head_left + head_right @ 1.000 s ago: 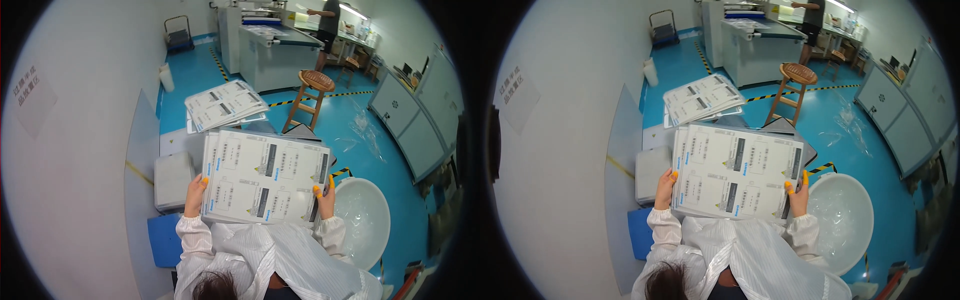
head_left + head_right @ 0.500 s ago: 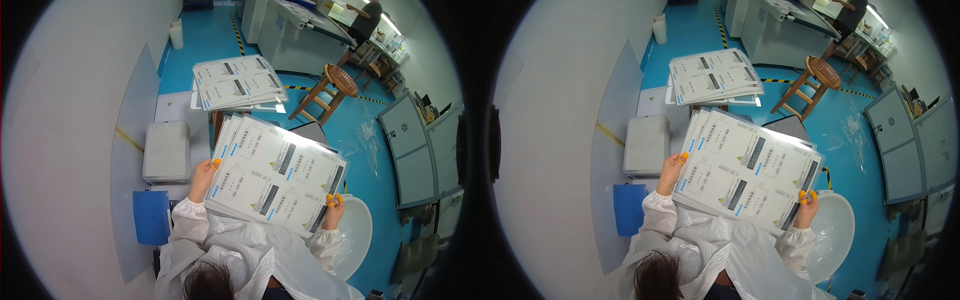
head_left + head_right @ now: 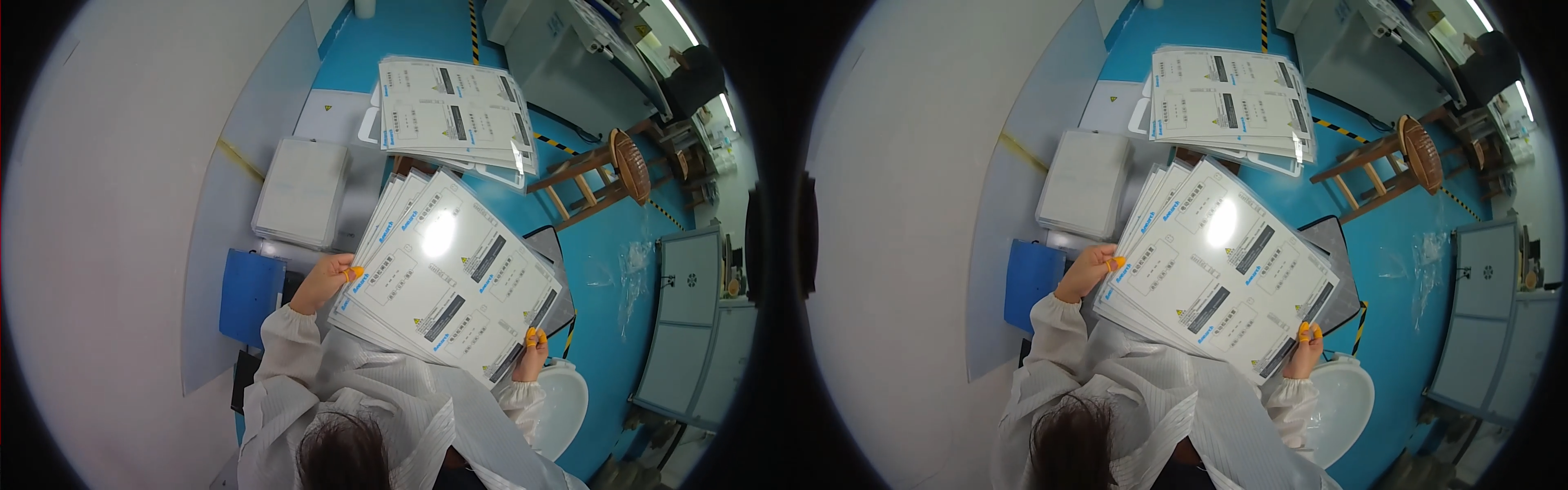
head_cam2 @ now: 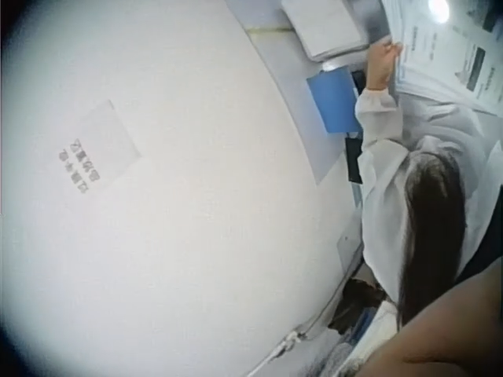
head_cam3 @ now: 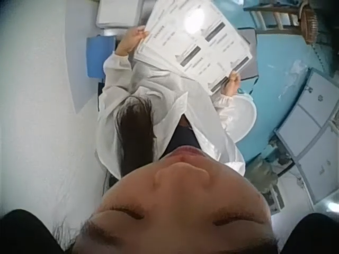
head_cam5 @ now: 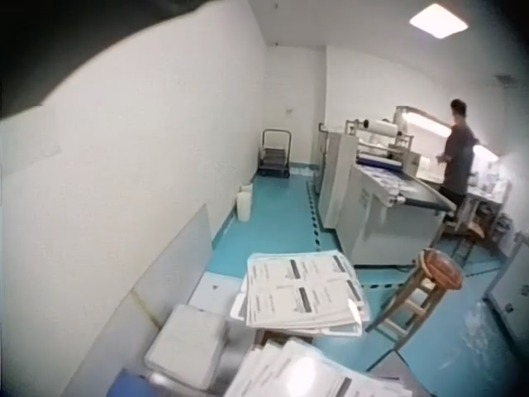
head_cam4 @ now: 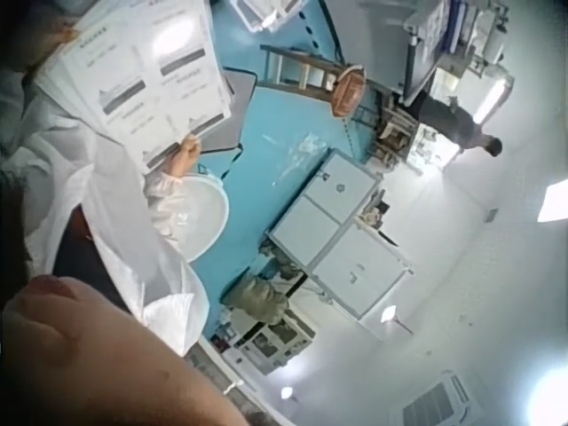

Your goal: Peel the protective plastic film off a stack of technical sheets and place them in a container.

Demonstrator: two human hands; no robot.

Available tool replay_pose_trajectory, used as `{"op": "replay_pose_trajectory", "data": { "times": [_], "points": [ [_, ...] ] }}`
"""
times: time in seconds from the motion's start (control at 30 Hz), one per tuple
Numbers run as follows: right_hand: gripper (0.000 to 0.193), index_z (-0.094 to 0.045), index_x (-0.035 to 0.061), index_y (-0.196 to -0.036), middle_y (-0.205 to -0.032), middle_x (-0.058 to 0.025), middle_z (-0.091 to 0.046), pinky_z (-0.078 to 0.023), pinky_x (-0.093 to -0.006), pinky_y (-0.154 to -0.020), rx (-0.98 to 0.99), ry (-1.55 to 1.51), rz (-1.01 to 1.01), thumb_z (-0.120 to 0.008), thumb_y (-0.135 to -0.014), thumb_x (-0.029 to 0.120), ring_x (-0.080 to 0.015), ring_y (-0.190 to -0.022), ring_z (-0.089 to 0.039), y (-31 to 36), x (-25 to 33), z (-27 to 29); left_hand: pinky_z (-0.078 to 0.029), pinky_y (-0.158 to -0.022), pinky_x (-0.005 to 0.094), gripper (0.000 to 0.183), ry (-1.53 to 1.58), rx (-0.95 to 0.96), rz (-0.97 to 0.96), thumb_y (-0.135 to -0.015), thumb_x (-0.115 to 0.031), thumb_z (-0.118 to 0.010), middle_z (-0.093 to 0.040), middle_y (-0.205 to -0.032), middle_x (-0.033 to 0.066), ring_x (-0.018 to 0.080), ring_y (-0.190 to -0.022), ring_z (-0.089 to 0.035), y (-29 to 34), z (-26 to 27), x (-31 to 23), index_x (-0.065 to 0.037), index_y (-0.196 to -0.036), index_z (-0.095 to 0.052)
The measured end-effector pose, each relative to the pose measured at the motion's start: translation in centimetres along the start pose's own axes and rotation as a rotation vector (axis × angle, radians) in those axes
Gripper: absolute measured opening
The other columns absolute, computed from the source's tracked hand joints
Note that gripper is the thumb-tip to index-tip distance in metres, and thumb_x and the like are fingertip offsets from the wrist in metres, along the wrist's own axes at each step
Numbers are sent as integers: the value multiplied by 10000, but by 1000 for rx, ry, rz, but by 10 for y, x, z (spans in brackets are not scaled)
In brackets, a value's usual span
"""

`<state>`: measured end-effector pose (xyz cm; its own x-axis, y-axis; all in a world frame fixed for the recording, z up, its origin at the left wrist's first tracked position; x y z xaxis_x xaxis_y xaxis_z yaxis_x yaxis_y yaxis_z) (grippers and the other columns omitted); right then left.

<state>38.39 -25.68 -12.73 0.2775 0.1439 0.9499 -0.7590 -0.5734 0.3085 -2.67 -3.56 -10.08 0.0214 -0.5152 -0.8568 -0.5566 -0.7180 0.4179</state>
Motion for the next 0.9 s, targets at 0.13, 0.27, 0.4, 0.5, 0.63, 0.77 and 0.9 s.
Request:
{"op": "replay_pose_trajectory", "data": {
  "times": [0.13, 0.27, 0.4, 0.5, 0.63, 0.77, 0.9],
  "points": [
    [209, -458, -29, -1106, -1008, -84, -590, -460, -231, -818, 13, -11, -33, -463, -904, 24, -133, -901, -577, -11, 2, 1, -442, -721, 191, 242, -222, -216, 101, -874, -88, -535, -636, -893, 47, 94, -750, -558, -11, -7, 7, 49, -1064, -598],
    [209, -469, -26, -1100, -1015, -81, -591, -458, -227, -814, -31, -77, -67, -477, -902, 39, -128, -900, -575, -18, -11, 12, -426, -687, 205, 249, -335, -303, 126, -882, -154, -553, -627, -854, 36, 91, -701, -527, -32, -8, 10, 38, -1023, -625],
    [227, -491, -8, -1096, -1024, -72, -593, -458, -222, -789, -4, -151, -59, -523, -890, 82, -123, -890, -574, -17, -9, 10, -429, -700, 198, 262, -245, -295, 242, -878, -164, -561, -629, -862, 41, 100, -713, -535, -39, -12, 5, 34, -1040, -617],
    [251, -496, 1, -1099, -982, -39, -603, -460, -213, -760, 36, -142, -132, -553, -882, 113, -112, -863, -580, -14, -4, 8, -439, -692, 201, 264, -83, -262, 149, -861, -141, -580, -628, -861, 41, 103, -714, -535, -32, -14, -2, 26, -1063, -609],
    [247, -491, 9, -1102, -968, -37, -598, -454, -198, -749, 28, -67, -137, -545, -889, 121, -99, -838, -575, -19, -6, 22, -432, -634, 192, 249, -144, -180, 131, -839, -61, -577, -618, -837, 29, 90, -673, -513, -30, -5, 0, 15, -1075, -605],
    [179, -506, 12, -1042, -957, -39, -594, -449, -202, -768, 41, -54, -113, -530, -897, 115, -98, -831, -569, -13, 6, 9, -367, -562, 163, 227, -238, -203, 187, -846, -71, -569, -595, -775, 5, 59, -597, -434, -22, 0, 8, 3, -1054, -619],
    [118, -511, 13, -973, -938, -38, -593, -448, -211, -772, 123, -11, 50, -519, -901, 106, -106, -827, -566, -3, 7, 13, -380, -559, 164, 231, -318, -284, 222, -864, -116, -563, -596, -758, 1, 52, -590, -443, -8, 5, 13, 18, -1044, -620]
  ]
}}
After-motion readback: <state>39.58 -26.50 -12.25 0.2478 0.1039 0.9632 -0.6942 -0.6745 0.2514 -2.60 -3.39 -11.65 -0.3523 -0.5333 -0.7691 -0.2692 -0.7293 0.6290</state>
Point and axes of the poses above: each hand's wrist, its own y-axis away from the middle knuckle, its own z-axis out of the back of the hand, x = y × z, the point moved 3 cm from there along -y, towards the middle knuckle
